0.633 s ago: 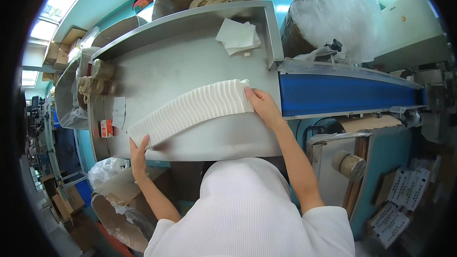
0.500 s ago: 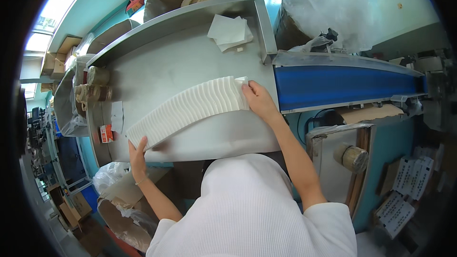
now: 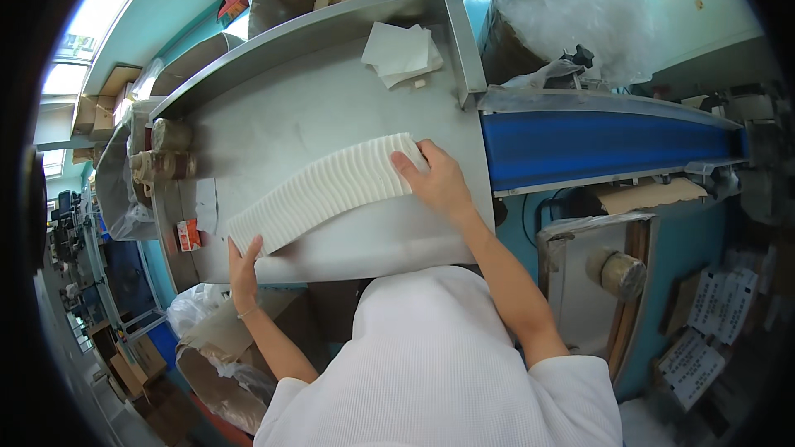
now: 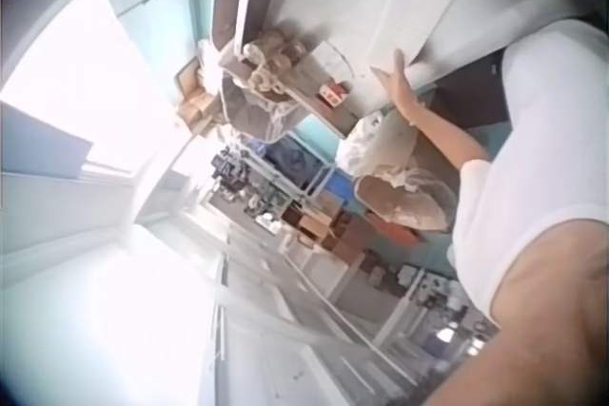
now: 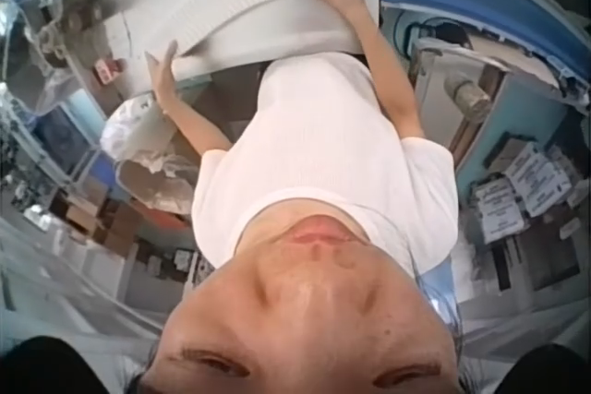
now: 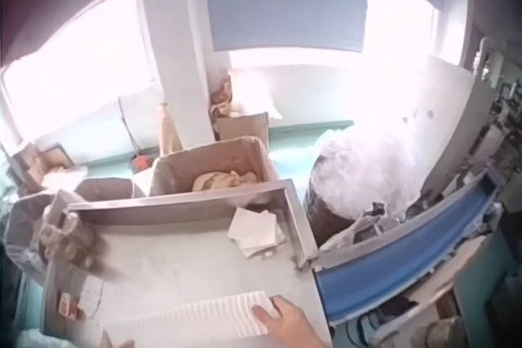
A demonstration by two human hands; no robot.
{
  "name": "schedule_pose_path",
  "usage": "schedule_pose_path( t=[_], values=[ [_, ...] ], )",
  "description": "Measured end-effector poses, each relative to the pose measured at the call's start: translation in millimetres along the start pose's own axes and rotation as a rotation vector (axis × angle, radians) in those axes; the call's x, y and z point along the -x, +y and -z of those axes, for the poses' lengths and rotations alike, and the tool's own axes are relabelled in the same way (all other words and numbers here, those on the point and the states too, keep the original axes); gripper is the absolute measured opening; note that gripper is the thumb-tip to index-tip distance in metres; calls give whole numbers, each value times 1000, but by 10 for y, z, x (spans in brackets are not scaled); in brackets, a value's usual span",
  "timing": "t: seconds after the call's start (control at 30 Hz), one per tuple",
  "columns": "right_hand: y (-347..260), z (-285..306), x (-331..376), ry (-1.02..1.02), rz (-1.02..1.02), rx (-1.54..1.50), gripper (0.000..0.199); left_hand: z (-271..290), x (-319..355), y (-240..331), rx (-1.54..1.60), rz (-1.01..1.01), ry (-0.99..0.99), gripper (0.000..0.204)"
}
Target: Sorting and stacking folded paper products from a conveyor belt onto a workbench.
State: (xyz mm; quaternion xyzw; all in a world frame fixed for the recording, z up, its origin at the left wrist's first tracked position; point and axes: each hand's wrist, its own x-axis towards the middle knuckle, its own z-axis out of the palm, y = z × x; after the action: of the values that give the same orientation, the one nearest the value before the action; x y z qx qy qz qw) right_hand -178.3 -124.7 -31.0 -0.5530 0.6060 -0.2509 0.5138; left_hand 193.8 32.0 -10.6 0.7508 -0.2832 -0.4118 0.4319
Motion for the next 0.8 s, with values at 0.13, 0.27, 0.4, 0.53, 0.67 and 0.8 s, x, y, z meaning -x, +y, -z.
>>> schedule_pose_path(
  t=[0.13, 0.27, 0.4, 0.53, 0.67, 0.8],
  values=[
    [213, 5, 209, -35, -238, -457, 41, -32, -44, 79, -30, 6, -5, 67],
    [465, 252, 426, -61, -413, -594, 36, -30, -89, 94, -36, -6, -21, 65],
    [694, 485, 315, 216, -317, -817, 42, -126, -119, 142, -56, -34, -80, 63],
    [386, 317, 355, 143, -58, -160, 53, -225, -145, 145, -98, -36, -107, 63],
    [510, 313, 376, 120, -368, -817, 49, -286, -135, 166, -87, -65, -106, 62],
    [848, 546, 540, 10, -351, -574, 35, -290, -116, 180, -75, -60, -114, 60]
  ],
)
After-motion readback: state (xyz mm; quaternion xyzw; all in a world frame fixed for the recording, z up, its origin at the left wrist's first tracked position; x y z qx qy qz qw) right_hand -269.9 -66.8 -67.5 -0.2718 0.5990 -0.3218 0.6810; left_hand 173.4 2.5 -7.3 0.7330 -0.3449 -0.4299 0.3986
